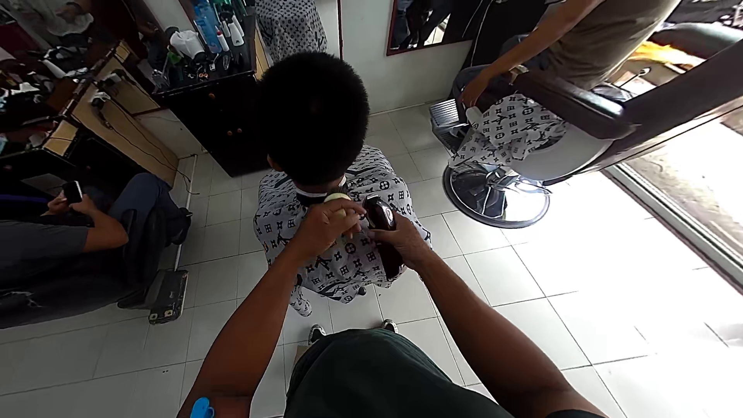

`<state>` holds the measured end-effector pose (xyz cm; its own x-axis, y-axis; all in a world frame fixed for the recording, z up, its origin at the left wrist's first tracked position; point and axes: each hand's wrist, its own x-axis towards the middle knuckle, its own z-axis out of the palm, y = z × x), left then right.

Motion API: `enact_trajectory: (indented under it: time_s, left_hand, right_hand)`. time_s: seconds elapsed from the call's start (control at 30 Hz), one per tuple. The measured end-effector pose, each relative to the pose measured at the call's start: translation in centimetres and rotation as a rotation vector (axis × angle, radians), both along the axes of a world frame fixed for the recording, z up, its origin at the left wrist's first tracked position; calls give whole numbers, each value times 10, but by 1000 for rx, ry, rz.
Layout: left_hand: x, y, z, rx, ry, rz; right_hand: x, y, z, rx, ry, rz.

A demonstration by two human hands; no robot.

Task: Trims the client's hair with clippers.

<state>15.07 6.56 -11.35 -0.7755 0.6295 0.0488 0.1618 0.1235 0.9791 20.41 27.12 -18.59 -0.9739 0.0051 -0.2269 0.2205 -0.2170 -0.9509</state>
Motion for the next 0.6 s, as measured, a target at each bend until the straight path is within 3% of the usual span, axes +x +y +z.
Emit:
enact_trajectory:
  time_s: [0.13, 0.33, 0.47, 0.6]
  left_hand:
    - [2, 23, 9, -60, -175, 166]
    - [30, 8, -25, -939, 445, 520]
    - [28, 7, -22, -1245, 334, 510]
    - [27, 12, -19, -1329, 274, 499]
  right_hand:
    - [-15, 11, 0, 25, 34, 37]
    - [-54, 17, 18, 57, -31, 316]
    - [-68, 6, 24, 80, -4, 356]
    - [-75, 4, 25, 116, 17, 380]
